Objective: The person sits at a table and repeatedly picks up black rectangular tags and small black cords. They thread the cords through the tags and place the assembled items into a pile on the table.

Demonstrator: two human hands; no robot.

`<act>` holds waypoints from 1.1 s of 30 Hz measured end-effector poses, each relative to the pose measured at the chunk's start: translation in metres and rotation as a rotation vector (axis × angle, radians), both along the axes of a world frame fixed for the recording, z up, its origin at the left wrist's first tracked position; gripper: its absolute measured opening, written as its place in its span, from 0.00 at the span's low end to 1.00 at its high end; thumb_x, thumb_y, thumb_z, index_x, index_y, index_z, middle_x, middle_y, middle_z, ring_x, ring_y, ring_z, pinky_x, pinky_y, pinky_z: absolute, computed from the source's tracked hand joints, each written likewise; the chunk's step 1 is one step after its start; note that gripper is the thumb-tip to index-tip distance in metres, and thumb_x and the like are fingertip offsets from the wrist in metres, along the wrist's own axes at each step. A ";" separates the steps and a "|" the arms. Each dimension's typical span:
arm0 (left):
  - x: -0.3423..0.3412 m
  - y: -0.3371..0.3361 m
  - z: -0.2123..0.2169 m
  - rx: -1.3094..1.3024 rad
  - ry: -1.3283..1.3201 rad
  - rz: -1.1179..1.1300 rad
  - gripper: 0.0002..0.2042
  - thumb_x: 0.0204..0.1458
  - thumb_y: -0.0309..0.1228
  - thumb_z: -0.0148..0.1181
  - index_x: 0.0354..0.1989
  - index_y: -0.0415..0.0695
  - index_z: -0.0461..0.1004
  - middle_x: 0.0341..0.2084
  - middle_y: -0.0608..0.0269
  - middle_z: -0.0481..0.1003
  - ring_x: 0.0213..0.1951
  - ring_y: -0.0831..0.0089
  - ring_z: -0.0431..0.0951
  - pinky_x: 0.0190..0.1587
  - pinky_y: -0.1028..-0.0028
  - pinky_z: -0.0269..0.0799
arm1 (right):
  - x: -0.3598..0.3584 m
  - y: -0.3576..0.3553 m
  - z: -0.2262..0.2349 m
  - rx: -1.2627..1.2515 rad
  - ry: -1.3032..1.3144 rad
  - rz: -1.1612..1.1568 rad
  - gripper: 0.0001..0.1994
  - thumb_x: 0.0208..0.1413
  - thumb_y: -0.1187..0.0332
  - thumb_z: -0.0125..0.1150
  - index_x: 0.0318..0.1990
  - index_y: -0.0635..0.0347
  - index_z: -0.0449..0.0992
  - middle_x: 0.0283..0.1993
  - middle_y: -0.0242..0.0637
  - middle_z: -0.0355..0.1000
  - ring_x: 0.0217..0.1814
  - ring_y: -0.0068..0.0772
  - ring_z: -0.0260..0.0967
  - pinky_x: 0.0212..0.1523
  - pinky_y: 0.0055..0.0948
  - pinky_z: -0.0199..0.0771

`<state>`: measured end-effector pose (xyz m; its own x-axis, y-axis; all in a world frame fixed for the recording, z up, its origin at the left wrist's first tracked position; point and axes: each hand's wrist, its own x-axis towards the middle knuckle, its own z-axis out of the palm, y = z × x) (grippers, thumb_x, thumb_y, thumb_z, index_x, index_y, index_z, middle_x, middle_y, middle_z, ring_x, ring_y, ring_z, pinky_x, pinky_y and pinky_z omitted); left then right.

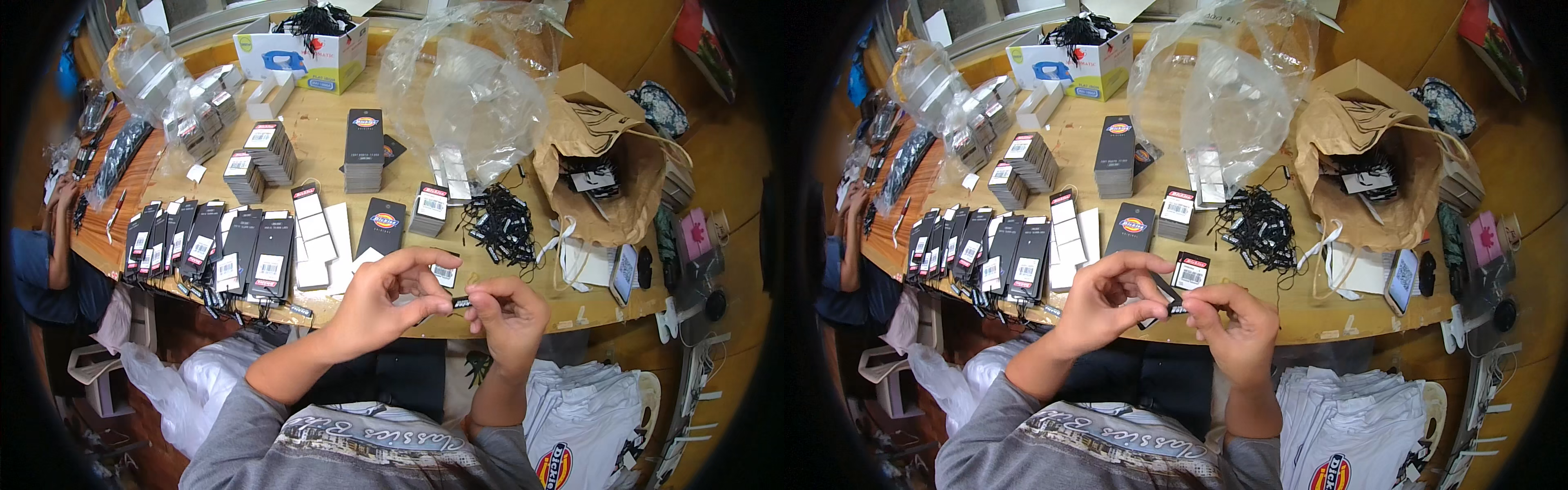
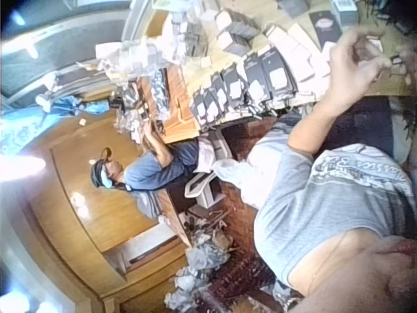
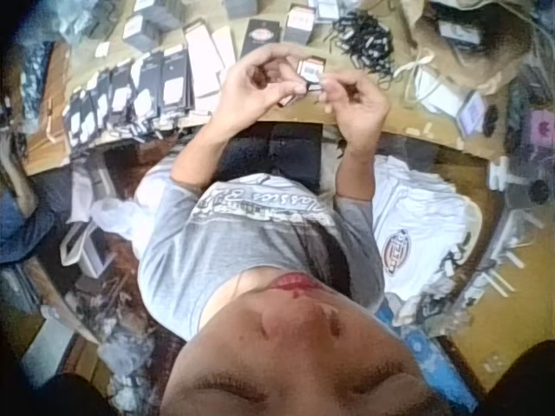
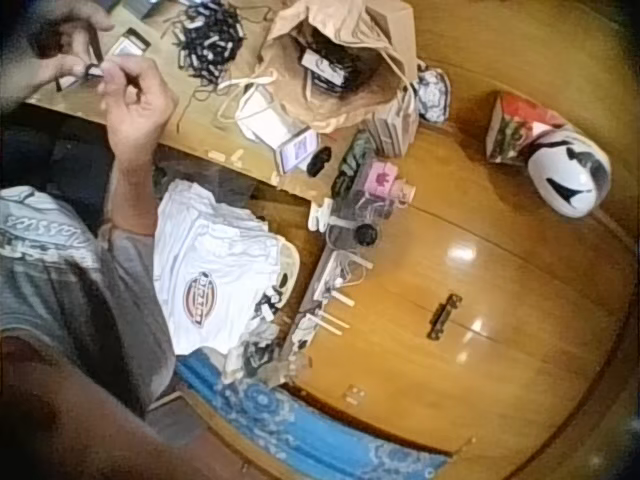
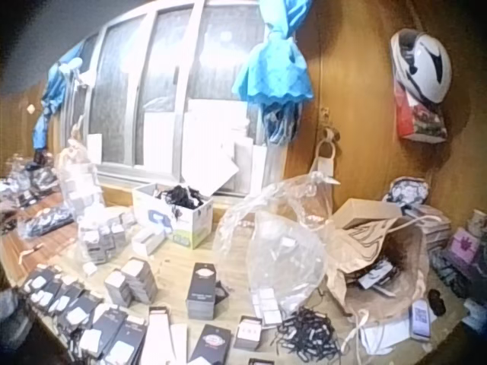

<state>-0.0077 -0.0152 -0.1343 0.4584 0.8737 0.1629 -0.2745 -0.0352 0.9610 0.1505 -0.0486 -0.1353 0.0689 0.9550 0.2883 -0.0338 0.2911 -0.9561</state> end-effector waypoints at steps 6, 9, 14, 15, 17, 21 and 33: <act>-0.005 0.010 0.000 -0.160 -0.116 -0.228 0.22 0.38 0.15 0.56 0.45 0.35 0.62 0.24 0.61 0.72 0.29 0.79 0.72 0.33 0.82 0.68 | 0.000 -0.002 -0.001 -0.058 0.098 0.158 0.04 0.46 0.76 0.55 0.28 0.69 0.71 0.21 0.34 0.68 0.19 0.15 0.63 0.17 0.12 0.62; -0.006 0.011 -0.005 -0.166 -0.113 -0.242 0.22 0.38 0.15 0.56 0.45 0.35 0.62 0.25 0.60 0.72 0.29 0.79 0.72 0.33 0.81 0.68 | -0.003 -0.004 -0.002 -0.040 0.066 0.141 0.04 0.46 0.76 0.55 0.28 0.69 0.71 0.20 0.33 0.68 0.18 0.15 0.62 0.16 0.12 0.61; -0.012 0.006 -0.006 -0.094 -0.060 -0.196 0.18 0.37 0.17 0.59 0.40 0.35 0.65 0.26 0.61 0.72 0.29 0.79 0.72 0.32 0.82 0.68 | -0.011 -0.004 0.000 -0.046 0.009 0.142 0.03 0.46 0.76 0.56 0.27 0.68 0.71 0.21 0.33 0.68 0.19 0.15 0.61 0.18 0.12 0.60; -0.012 0.003 -0.007 -0.060 -0.045 -0.173 0.17 0.36 0.18 0.60 0.38 0.35 0.66 0.26 0.61 0.72 0.29 0.79 0.72 0.32 0.82 0.68 | -0.011 -0.005 0.001 -0.038 -0.019 0.098 0.03 0.45 0.76 0.56 0.27 0.67 0.71 0.22 0.33 0.68 0.20 0.16 0.61 0.19 0.13 0.59; -0.017 0.000 -0.002 0.086 0.116 -0.194 0.14 0.39 0.24 0.60 0.36 0.38 0.68 0.29 0.64 0.71 0.32 0.80 0.71 0.34 0.81 0.66 | -0.011 -0.005 0.006 -0.023 -0.070 0.057 0.03 0.43 0.77 0.57 0.26 0.68 0.71 0.22 0.33 0.67 0.22 0.17 0.61 0.22 0.15 0.59; -0.028 -0.002 0.002 0.551 0.286 -0.249 0.10 0.42 0.31 0.57 0.32 0.40 0.70 0.29 0.61 0.70 0.37 0.68 0.68 0.43 0.71 0.59 | -0.019 -0.010 0.028 0.126 -0.106 -0.014 0.07 0.42 0.73 0.60 0.23 0.68 0.70 0.20 0.34 0.66 0.19 0.18 0.58 0.19 0.15 0.54; -0.112 -0.014 0.018 0.475 -0.146 -0.775 0.19 0.52 0.43 0.42 0.33 0.35 0.63 0.43 0.50 0.59 0.42 0.62 0.60 0.49 0.69 0.52 | -0.075 0.000 0.078 0.232 -0.246 0.307 0.10 0.33 0.67 0.64 0.18 0.65 0.71 0.15 0.35 0.67 0.14 0.21 0.59 0.15 0.16 0.52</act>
